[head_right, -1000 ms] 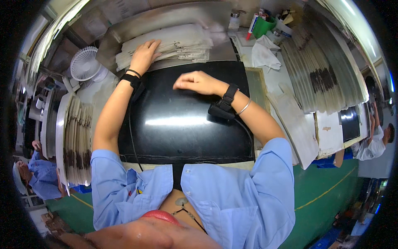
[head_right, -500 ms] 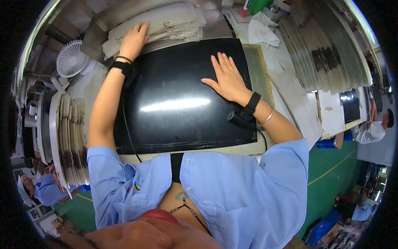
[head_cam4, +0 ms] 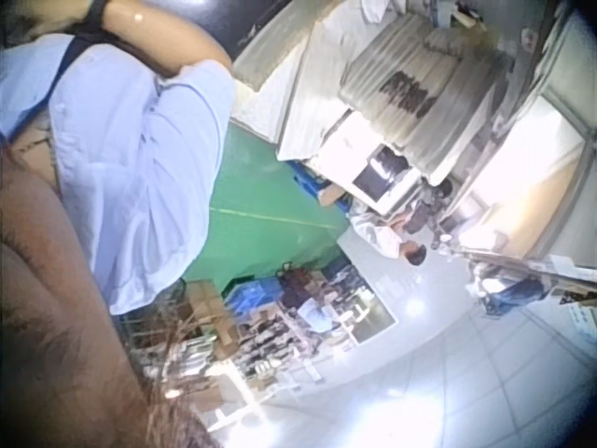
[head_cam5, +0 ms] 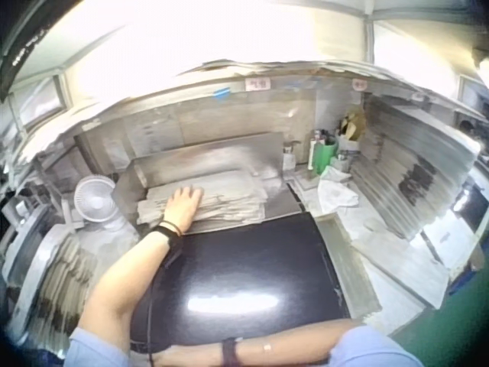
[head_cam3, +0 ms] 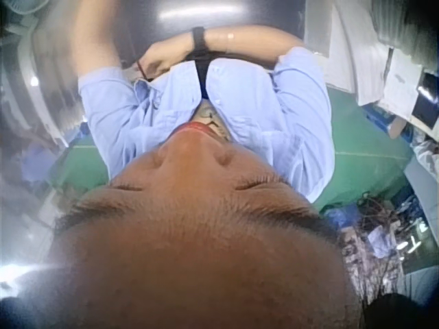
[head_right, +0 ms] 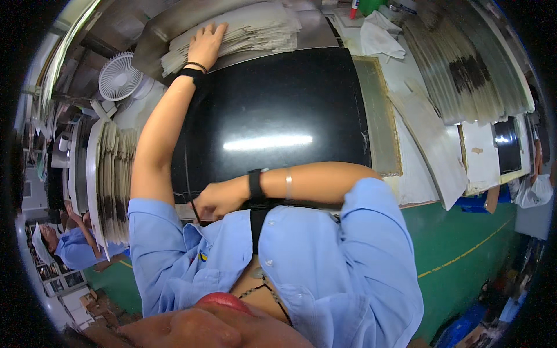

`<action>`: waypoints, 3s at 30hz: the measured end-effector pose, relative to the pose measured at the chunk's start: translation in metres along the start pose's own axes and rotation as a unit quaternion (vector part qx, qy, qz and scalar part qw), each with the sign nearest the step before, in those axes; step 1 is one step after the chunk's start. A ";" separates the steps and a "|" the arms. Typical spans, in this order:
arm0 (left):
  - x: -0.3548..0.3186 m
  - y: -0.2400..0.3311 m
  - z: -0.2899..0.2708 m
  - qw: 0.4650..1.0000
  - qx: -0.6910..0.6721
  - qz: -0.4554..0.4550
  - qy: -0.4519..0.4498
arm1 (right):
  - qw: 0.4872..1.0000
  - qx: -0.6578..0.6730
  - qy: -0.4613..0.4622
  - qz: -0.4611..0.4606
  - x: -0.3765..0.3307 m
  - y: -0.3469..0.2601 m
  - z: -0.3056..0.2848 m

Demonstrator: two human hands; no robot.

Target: Inspecting, cleaning, and stacking plastic light diffusion components in a factory setting.

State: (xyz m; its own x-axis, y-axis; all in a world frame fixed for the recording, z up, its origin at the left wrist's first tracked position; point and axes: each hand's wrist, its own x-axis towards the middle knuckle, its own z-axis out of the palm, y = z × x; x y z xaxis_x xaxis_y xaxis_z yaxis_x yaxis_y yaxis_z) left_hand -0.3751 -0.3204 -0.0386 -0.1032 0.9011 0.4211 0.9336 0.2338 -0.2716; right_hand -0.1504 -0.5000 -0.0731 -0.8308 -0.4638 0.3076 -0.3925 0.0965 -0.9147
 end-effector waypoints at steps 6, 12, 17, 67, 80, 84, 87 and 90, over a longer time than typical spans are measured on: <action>0.026 -0.018 -0.009 0.999 0.033 0.005 0.023 | 0.792 0.591 0.133 -0.076 -0.089 0.020 -0.090; 0.026 -0.041 -0.041 1.000 -0.022 0.012 0.008 | 0.742 0.582 0.325 -0.075 -0.078 -0.059 -0.115; 0.011 -0.028 -0.109 0.996 -0.033 0.025 -0.078 | 0.731 0.595 0.308 -0.134 -0.083 -0.079 -0.116; -0.073 0.038 -0.159 0.960 -0.173 0.104 -0.197 | 0.685 -0.658 0.211 0.232 -0.131 -0.121 -0.174; -0.123 -0.028 -0.184 0.975 -0.218 0.032 -0.039 | 0.767 -0.532 0.253 0.255 -0.118 -0.123 -0.172; -0.133 -0.032 -0.165 0.956 -0.231 0.022 -0.178 | 0.772 -0.524 0.224 0.281 -0.113 -0.127 -0.167; -0.135 -0.050 -0.175 0.962 -0.272 -0.011 0.012 | 0.762 -0.544 0.234 0.262 -0.113 -0.125 -0.169; -0.157 -0.063 -0.132 0.951 -0.294 -0.003 -0.090 | 0.783 -0.512 0.196 0.294 -0.110 -0.127 -0.165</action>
State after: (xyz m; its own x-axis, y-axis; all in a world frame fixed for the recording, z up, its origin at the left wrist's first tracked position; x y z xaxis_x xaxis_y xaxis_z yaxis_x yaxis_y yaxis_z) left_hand -0.3720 -0.5249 0.0269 -0.1162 0.9610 0.2510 0.9579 0.0417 0.2839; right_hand -0.0749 -0.3157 0.0527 -0.9652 0.2122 0.1527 0.1592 0.9405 -0.3003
